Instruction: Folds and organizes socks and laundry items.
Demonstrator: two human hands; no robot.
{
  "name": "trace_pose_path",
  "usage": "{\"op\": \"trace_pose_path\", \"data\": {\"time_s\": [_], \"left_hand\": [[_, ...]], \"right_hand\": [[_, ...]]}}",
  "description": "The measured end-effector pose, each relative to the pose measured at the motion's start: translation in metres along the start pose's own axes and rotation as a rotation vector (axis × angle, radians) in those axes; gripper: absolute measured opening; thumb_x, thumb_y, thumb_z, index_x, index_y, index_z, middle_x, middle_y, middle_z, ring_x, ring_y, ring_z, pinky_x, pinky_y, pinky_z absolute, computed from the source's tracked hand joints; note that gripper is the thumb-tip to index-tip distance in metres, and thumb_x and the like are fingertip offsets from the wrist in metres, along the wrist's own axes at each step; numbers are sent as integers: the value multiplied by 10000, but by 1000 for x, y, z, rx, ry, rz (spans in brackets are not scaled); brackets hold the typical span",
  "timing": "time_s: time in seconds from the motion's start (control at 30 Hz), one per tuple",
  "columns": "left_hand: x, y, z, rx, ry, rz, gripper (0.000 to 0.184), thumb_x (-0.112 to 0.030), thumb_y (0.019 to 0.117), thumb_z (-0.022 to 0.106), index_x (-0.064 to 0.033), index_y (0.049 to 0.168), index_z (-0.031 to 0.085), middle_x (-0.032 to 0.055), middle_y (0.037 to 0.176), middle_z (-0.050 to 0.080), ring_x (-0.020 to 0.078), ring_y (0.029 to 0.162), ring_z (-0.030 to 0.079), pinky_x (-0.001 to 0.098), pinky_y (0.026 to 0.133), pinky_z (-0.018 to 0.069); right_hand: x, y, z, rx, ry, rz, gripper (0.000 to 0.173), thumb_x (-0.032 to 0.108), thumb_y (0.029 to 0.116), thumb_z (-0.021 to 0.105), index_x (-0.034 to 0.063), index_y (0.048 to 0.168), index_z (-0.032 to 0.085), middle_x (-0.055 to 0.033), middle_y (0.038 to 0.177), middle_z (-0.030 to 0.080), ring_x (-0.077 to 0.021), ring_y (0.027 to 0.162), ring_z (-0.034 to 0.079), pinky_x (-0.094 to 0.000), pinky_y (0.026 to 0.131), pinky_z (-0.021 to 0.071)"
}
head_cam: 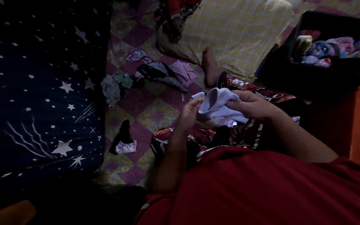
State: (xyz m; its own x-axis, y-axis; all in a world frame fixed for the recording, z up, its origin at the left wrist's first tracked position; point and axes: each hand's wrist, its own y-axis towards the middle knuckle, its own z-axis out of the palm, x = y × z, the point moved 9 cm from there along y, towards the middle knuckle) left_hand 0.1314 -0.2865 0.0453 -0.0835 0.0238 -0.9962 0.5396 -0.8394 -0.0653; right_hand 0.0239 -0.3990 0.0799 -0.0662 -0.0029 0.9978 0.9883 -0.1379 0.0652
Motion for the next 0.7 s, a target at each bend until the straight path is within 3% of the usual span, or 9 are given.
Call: {"op": "trace_pose_path", "data": {"time_s": [0.07, 0.2, 0.27, 0.37, 0.47, 0.53, 0.6, 0.7], "left_hand": [[-3, -7, 10, 90, -98, 15, 271, -92, 1048, 413, -103, 1200, 638, -80, 1048, 701, -3, 916, 661, 232, 844, 569], [1, -10, 12, -33, -281, -168, 364, -255, 1055, 283, -197, 1027, 642, -97, 883, 708, 16, 822, 675, 245, 751, 575], [0, -11, 12, 8, -262, -147, 357, -311, 1069, 295, -170, 1130, 618, -87, 960, 699, 33, 899, 670, 279, 827, 572], [-5, -10, 15, 83, -205, -70, 292, -113, 1010, 391, -125, 1211, 602, -59, 993, 707, 37, 865, 678, 265, 784, 590], [-5, -8, 12, -11, -316, -118, 233, -101, 1008, 433, -135, 1147, 617, -44, 944, 711, 57, 841, 692, 274, 777, 599], [-6, -6, 9, -86, -393, -100, 219, -38, 970, 461, -162, 1065, 615, -49, 908, 713, 58, 817, 693, 272, 763, 600], [-5, -5, 9, -105, -392, -71, 269, -31, 937, 471, -197, 1136, 540, -60, 977, 684, 53, 862, 679, 273, 771, 593], [-7, 2, 3, -184, -390, -13, 395, -10, 915, 472, -171, 1265, 388, -26, 1090, 610, 82, 951, 653, 318, 829, 581]], "right_hand": [[-1, 4, 4, 60, -9, 25, 210, 74, 1040, 450, 72, 1100, 651, 112, 899, 695, 64, 803, 644, -156, 748, 564], [-3, 9, 4, 93, -88, 28, 181, 105, 1043, 490, 43, 1121, 641, 68, 911, 688, 47, 806, 642, -167, 752, 562], [-3, 10, 2, 68, -171, 70, 212, 150, 1048, 495, 28, 1183, 605, 36, 908, 676, 35, 787, 636, -179, 740, 557], [-7, 10, -1, 87, -242, 92, 237, 185, 1038, 526, 20, 1191, 599, 18, 904, 673, 33, 774, 628, -181, 737, 552], [-14, 12, -7, 82, -285, 84, 255, 228, 1019, 568, 29, 1175, 609, 18, 881, 677, 26, 746, 630, -188, 712, 555], [-22, 14, -18, -23, -418, 101, 366, 308, 1007, 598, 27, 1241, 579, -49, 906, 677, -73, 750, 636, -304, 710, 560], [-26, 15, -27, -164, -595, 74, 508, 374, 992, 620, 7, 1335, 545, -157, 1015, 666, -253, 867, 656, -500, 806, 554], [-16, 6, -18, -318, -797, -209, 476, 346, 1024, 555, -45, 1289, 614, -242, 1136, 669, -401, 1042, 648, -632, 921, 462]]}}
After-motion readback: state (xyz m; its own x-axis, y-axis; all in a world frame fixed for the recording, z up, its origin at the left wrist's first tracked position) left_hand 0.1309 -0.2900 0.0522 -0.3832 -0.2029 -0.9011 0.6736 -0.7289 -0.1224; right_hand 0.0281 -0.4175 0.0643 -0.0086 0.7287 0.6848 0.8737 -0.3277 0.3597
